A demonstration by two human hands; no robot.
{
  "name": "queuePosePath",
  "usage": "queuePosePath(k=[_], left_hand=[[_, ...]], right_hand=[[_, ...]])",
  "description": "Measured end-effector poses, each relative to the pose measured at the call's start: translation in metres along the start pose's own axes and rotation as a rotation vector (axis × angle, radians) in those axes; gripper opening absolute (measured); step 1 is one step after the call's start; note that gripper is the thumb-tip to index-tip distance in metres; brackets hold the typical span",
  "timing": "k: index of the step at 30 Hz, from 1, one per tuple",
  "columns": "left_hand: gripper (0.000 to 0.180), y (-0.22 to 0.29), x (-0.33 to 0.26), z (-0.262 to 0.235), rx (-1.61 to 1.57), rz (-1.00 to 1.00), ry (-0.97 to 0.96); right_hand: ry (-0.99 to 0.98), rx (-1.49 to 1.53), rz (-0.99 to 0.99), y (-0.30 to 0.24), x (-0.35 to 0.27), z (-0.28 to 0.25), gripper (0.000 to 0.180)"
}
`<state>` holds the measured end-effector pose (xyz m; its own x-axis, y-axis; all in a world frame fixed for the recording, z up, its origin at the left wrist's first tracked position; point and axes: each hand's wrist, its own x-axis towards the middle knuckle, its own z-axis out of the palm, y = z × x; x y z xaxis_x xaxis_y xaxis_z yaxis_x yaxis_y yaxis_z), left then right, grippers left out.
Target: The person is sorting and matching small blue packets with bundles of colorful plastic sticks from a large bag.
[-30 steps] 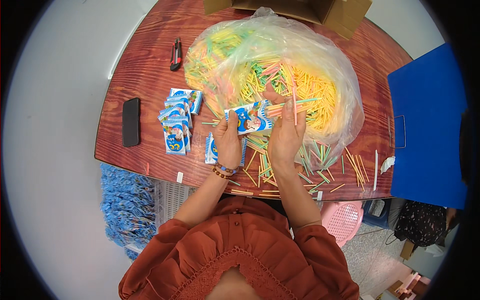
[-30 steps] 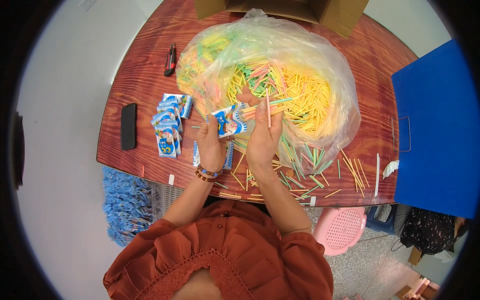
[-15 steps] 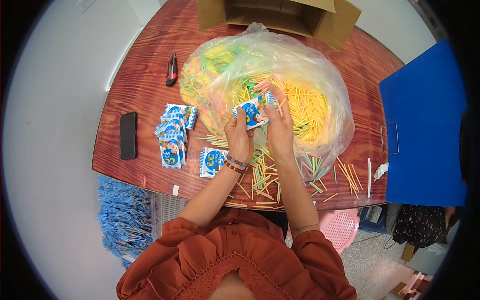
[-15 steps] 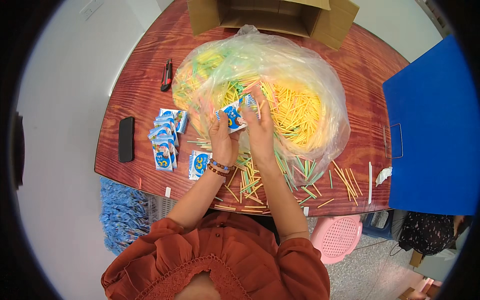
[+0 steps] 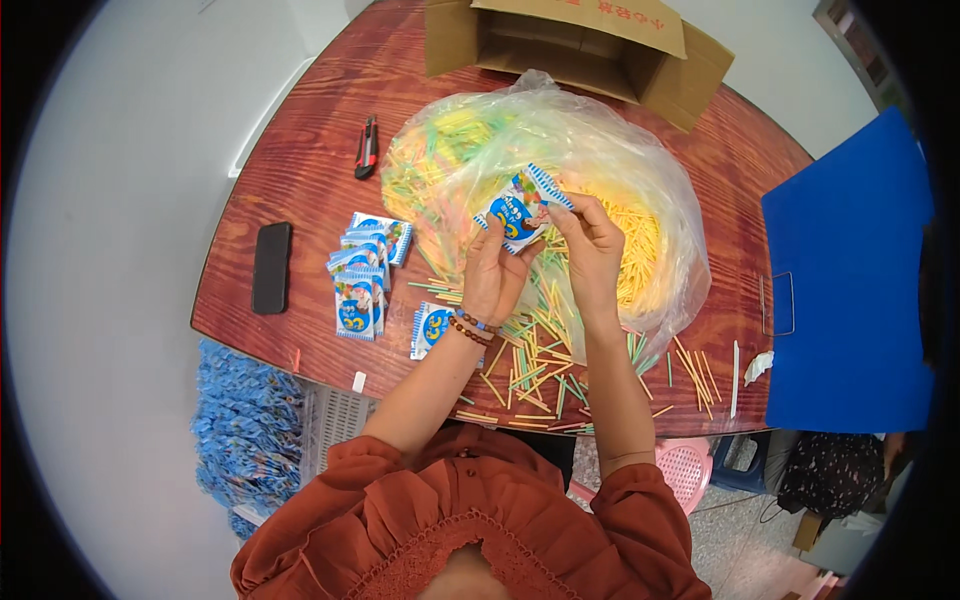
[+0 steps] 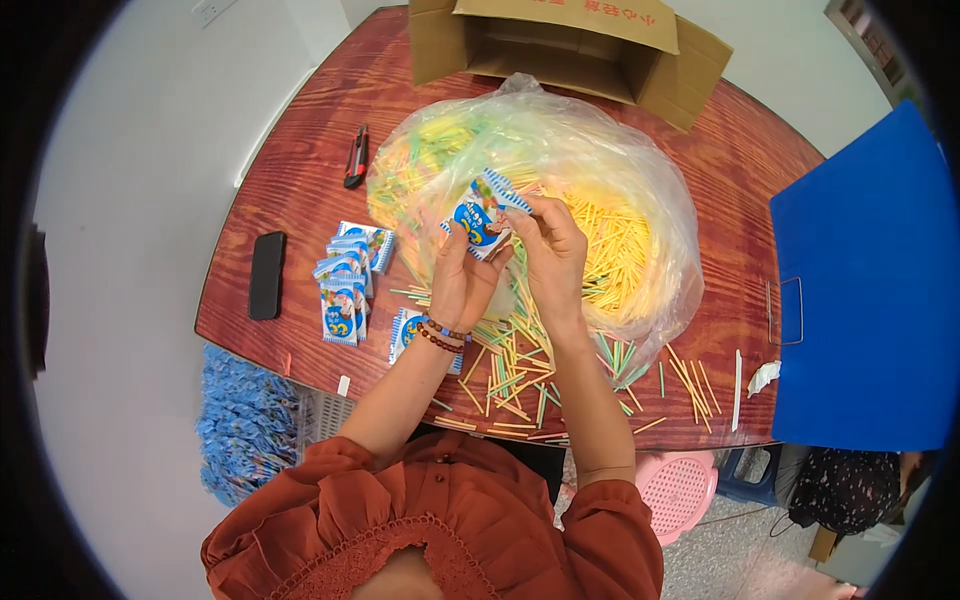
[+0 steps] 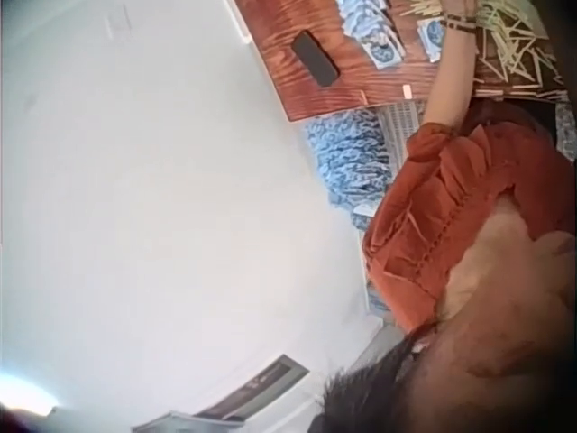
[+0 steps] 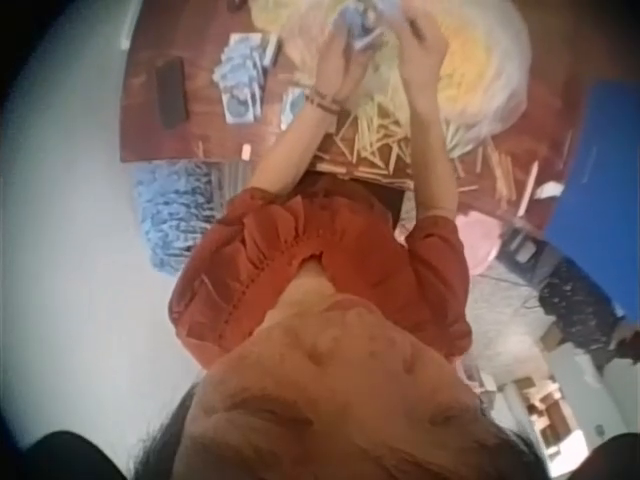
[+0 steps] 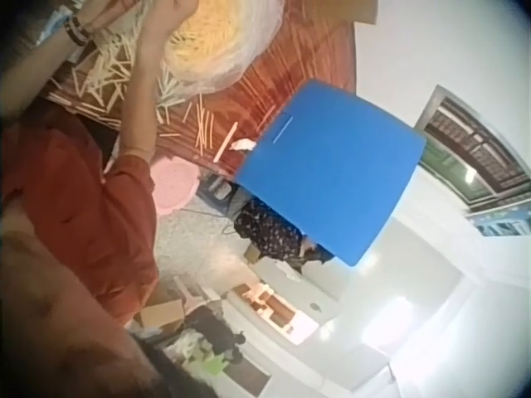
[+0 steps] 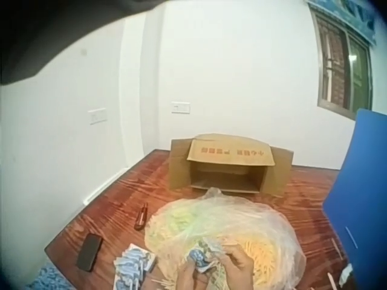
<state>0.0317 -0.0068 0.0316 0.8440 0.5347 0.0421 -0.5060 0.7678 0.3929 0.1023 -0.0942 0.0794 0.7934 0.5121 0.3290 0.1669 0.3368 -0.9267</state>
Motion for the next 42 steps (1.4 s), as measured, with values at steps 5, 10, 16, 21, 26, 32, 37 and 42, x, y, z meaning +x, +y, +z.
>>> queuePosePath(k=[5, 10, 16, 21, 26, 32, 37, 42], left_hand=[[0.041, 0.04, -0.017, -0.015, 0.043, 0.158, -0.022], [0.028, 0.11, -0.075, -0.053, 0.62, 0.159, 0.174], [0.012, 0.157, -0.141, -0.114, 0.896, 0.222, 0.475], [0.03, 0.154, -0.135, -0.133, 1.775, 0.477, 0.596], [0.048, 0.152, -0.138, -0.133, 1.773, 0.545, 0.699], [0.046, 0.15, -0.134, -0.138, 1.75, 0.499, 0.657], [0.046, 0.144, -0.131, -0.101, 1.974, 0.661, 0.541], [0.034, 0.104, -0.097, -0.046, 1.303, 0.136, 0.006]], right_hand=[[-0.185, -0.144, 0.104, -0.022, 0.01, 0.029, 0.015], [-0.42, -0.059, 0.26, -0.004, -0.022, 0.085, 0.014], [-0.554, -0.344, 0.186, 0.091, -0.064, 0.15, 0.016], [-0.517, -0.728, -0.04, 0.079, -0.061, 0.148, 0.02], [-0.611, -1.081, -0.056, 0.044, -0.062, 0.064, 0.033], [-0.611, -1.032, 0.065, 0.057, -0.074, 0.037, 0.023], [-0.524, -0.952, -0.084, 0.055, -0.077, 0.031, 0.014], [-0.662, -0.731, 0.188, 0.03, -0.064, 0.028, 0.015]])
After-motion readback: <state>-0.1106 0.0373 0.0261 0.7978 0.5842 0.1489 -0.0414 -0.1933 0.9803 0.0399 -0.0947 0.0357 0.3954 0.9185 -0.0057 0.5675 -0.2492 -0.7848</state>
